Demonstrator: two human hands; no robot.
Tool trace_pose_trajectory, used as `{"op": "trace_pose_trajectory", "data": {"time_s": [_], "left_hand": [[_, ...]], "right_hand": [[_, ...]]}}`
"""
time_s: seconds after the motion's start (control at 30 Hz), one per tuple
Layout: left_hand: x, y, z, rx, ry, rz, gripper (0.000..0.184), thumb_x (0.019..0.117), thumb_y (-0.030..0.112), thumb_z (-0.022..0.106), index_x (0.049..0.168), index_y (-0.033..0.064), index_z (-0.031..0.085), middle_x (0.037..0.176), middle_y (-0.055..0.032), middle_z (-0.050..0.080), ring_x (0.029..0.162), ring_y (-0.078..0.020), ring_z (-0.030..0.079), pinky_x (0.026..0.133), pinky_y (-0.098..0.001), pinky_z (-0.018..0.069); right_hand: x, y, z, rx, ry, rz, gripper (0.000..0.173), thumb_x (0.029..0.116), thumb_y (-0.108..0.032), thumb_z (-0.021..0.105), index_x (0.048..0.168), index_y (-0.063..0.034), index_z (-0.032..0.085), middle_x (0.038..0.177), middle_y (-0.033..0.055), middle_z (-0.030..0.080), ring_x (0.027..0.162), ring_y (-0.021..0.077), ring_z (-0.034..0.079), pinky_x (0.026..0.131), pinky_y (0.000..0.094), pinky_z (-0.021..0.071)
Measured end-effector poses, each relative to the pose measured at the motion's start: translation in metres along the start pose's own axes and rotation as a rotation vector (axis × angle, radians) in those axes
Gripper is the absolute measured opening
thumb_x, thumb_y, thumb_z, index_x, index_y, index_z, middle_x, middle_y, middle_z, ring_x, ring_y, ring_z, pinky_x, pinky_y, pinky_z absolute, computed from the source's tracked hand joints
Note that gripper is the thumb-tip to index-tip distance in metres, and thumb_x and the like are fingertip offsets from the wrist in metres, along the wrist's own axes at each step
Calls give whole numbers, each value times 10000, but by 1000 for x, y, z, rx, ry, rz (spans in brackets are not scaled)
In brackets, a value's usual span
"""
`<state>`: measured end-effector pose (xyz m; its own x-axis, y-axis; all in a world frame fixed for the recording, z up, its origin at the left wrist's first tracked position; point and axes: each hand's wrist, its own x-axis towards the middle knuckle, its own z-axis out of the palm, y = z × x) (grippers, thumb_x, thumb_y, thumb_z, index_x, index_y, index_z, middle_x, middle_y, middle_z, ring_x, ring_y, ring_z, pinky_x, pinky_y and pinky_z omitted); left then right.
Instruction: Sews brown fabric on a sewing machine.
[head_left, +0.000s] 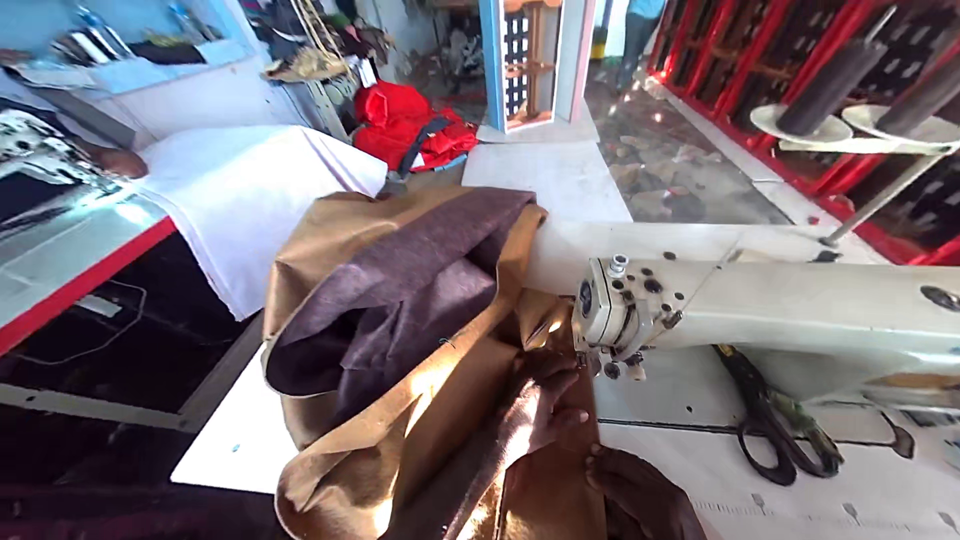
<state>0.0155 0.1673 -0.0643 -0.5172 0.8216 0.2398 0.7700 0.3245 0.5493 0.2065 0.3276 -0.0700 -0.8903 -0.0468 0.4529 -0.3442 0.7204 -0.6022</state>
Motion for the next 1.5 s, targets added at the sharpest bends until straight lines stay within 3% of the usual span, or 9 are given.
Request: {"op": "trace_pose_trajectory", "data": {"time_s": [0.17,0.37,0.57,0.9,1.07,1.27,1.5], "left_hand": [[1,0,1,27,-20,-1,567,989,580,555,1331,146,684,1471,3,583,1423,-145,458,1220,-444,301],[-1,-9,11,55,58,57,548,963,594,585,1281,168,717,1451,28,595,1392,-136,488,1186,-464,362],[-2,-12,12,50,71,45,543,960,614,573,1280,200,718,1462,57,583,1408,-124,465,1189,-470,337],[5,-13,7,78,115,64,474,975,533,592,1247,173,736,1399,33,633,1365,-147,514,1155,-489,371],[10,-16,8,81,112,33,485,972,517,601,1284,165,722,1377,-1,650,1359,-177,525,1156,-510,356],[20,-21,3,86,145,69,445,955,483,631,1228,150,744,1289,-10,687,1254,-180,591,1091,-510,407],[28,-27,-2,87,103,78,422,960,480,614,1195,157,752,1262,-20,692,1238,-186,597,1073,-502,429]], "right_hand": [[-3,9,5,-44,50,-70,189,986,-113,598,1020,-138,782,1150,11,748,1211,125,655,1054,285,532],[-3,4,1,-58,30,-46,181,972,-82,606,1002,-122,780,1141,16,755,1191,143,672,1099,353,510],[1,5,1,-43,30,-57,186,980,-66,589,973,-110,769,1100,15,763,1167,137,684,1085,338,522],[11,12,4,-30,41,-27,197,975,-71,580,980,-115,772,1076,20,766,1143,145,695,1046,323,549],[16,15,4,-23,30,21,209,982,-78,574,991,-119,779,1089,19,765,1139,131,694,991,309,577],[24,23,4,-19,52,42,212,957,-71,593,986,-127,796,1074,5,770,1128,103,696,979,284,581],[30,25,4,-18,47,71,189,954,-101,623,971,-140,808,1087,-10,769,1138,93,690,968,293,585]]}}
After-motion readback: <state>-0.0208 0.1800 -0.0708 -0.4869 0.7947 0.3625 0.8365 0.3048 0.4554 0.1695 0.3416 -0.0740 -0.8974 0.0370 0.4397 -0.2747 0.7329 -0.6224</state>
